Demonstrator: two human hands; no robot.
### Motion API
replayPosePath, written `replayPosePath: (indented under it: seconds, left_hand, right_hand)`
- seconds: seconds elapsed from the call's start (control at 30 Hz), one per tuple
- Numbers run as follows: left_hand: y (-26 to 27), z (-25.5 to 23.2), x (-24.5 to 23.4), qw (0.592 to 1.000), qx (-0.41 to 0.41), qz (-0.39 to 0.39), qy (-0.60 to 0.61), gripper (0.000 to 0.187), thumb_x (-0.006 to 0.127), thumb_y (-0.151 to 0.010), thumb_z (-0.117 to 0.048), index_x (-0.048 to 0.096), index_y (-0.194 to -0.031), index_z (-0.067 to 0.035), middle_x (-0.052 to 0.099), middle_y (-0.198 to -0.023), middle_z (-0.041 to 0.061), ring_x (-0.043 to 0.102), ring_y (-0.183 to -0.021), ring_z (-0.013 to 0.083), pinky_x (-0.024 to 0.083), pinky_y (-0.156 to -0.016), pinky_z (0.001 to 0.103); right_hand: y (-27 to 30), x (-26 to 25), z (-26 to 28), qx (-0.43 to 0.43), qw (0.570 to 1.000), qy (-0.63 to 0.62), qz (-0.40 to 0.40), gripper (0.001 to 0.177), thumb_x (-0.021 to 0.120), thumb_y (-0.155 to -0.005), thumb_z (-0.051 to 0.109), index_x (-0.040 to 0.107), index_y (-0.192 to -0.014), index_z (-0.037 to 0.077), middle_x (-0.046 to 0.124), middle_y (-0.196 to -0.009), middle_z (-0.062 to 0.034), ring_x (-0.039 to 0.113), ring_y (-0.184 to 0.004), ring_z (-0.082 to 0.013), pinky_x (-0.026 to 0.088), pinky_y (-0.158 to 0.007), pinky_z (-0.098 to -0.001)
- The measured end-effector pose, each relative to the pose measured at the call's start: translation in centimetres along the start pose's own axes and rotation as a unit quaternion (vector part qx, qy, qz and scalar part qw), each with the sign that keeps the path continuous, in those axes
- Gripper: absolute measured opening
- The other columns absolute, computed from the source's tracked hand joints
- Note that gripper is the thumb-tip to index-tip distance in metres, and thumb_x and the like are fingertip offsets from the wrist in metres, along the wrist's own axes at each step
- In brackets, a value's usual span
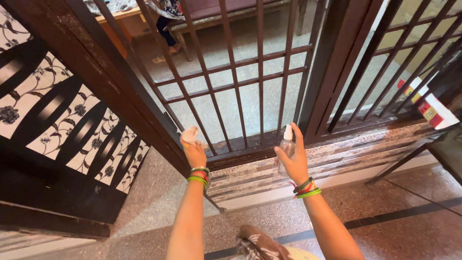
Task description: The person sprays a liquid cleaner onto a metal window grille and wipes it with a cloth. The person repeatedly sprays and wipes different sections of the grille, moving along the frame to clean multiple areas.
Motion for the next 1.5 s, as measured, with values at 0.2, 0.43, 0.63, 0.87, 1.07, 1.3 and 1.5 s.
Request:
replayPosePath:
  seconds: [0.2, 0.43, 0.63, 0.87, 1.07, 1.3, 1.5]
  left_hand:
    - [7.3, 5.0, -0.7, 0.991, -0.113, 0.029, -0.072, 0.044, 0.060, -0.093, -0.003, 0.049, -0.136, -0.001, 0.067, -0.125, 0.018, 0.067, -0.114, 0.0307, 0.053, -0.097, 0.039]
    - [10.2, 2.4, -2.7, 0.995, -0.022, -0.054, -0.084, 0.052, 0.060, -0.091, -0.007, 0.047, -0.141, 0.003, 0.057, -0.131, 0.022, 0.058, -0.120, 0.0388, 0.044, -0.104, 0.046]
    - [2.6, -5.1, 0.9, 0.990, -0.119, -0.069, 0.025, 0.058, 0.055, -0.089, -0.005, 0.042, -0.146, -0.005, 0.058, -0.137, 0.013, 0.062, -0.124, 0.0290, 0.050, -0.106, 0.038]
    - [-7.7, -14.2, 3.3, 0.979, 0.072, -0.152, 0.118, 0.039, 0.060, -0.108, -0.012, 0.043, -0.140, 0.003, 0.062, -0.130, 0.019, 0.064, -0.121, 0.0307, 0.050, -0.106, 0.040]
    - [-8.6, -11.7, 3.5, 0.982, 0.114, -0.129, 0.078, 0.036, 0.049, -0.101, -0.004, 0.047, -0.137, 0.000, 0.068, -0.121, 0.018, 0.069, -0.116, 0.0291, 0.051, -0.102, 0.039]
    - [-7.8, -6.0, 4.3, 0.942, 0.004, -0.045, 0.333, 0.047, 0.051, -0.099, -0.001, 0.044, -0.145, -0.008, 0.062, -0.123, 0.014, 0.062, -0.110, 0.0229, 0.052, -0.098, 0.037]
    - [0.5, -6.5, 1.8, 0.797, -0.067, -0.044, 0.598, 0.045, 0.046, -0.114, -0.016, 0.042, -0.159, -0.011, 0.054, -0.137, 0.007, 0.054, -0.114, 0.0160, 0.046, -0.099, 0.033]
  right_hand:
    - [0.8, -2.0, 1.5, -0.040, 0.971, 0.225, -0.067, 0.067, 0.075, -0.088, 0.013, 0.049, -0.150, 0.018, 0.065, -0.075, -0.0027, 0.057, -0.063, -0.0105, 0.048, -0.059, -0.0291]
    - [0.4, -5.6, 2.2, -0.035, 0.945, 0.298, -0.127, 0.066, 0.073, -0.088, 0.018, 0.047, -0.149, 0.018, 0.061, -0.065, -0.0062, 0.060, -0.054, -0.0171, 0.047, -0.055, -0.0349]
    - [0.9, -7.8, 2.0, -0.116, 0.946, 0.246, -0.174, 0.060, 0.070, -0.094, 0.013, 0.044, -0.149, 0.013, 0.066, -0.074, -0.0047, 0.065, -0.066, -0.0125, 0.051, -0.061, -0.0305]
    - [2.2, -9.4, 1.7, -0.166, 0.912, 0.312, -0.207, 0.064, 0.074, -0.092, 0.008, 0.043, -0.147, 0.011, 0.062, -0.075, -0.0060, 0.058, -0.063, -0.0126, 0.046, -0.059, -0.0303]
    - [3.0, -11.0, 1.8, -0.158, 0.908, 0.317, -0.222, 0.062, 0.073, -0.091, 0.005, 0.045, -0.147, 0.011, 0.065, -0.085, -0.0072, 0.061, -0.070, -0.0127, 0.049, -0.064, -0.0296]
    - [3.0, -9.9, -0.1, -0.085, 0.949, 0.236, -0.191, 0.063, 0.071, -0.089, 0.007, 0.045, -0.146, 0.011, 0.066, -0.080, -0.0050, 0.062, -0.066, -0.0118, 0.051, -0.061, -0.0297]
    - [3.1, -4.4, 0.7, -0.159, 0.949, 0.250, -0.109, 0.059, 0.073, -0.090, 0.010, 0.049, -0.143, 0.008, 0.068, -0.089, -0.0083, 0.065, -0.072, -0.0149, 0.054, -0.065, -0.0317]
Point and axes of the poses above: each hand's wrist, its own y-axis away from the middle knuckle, its own x-axis out of the palm, z = x × y, the point moved 7 cm from there along -y, towards the middle knuckle
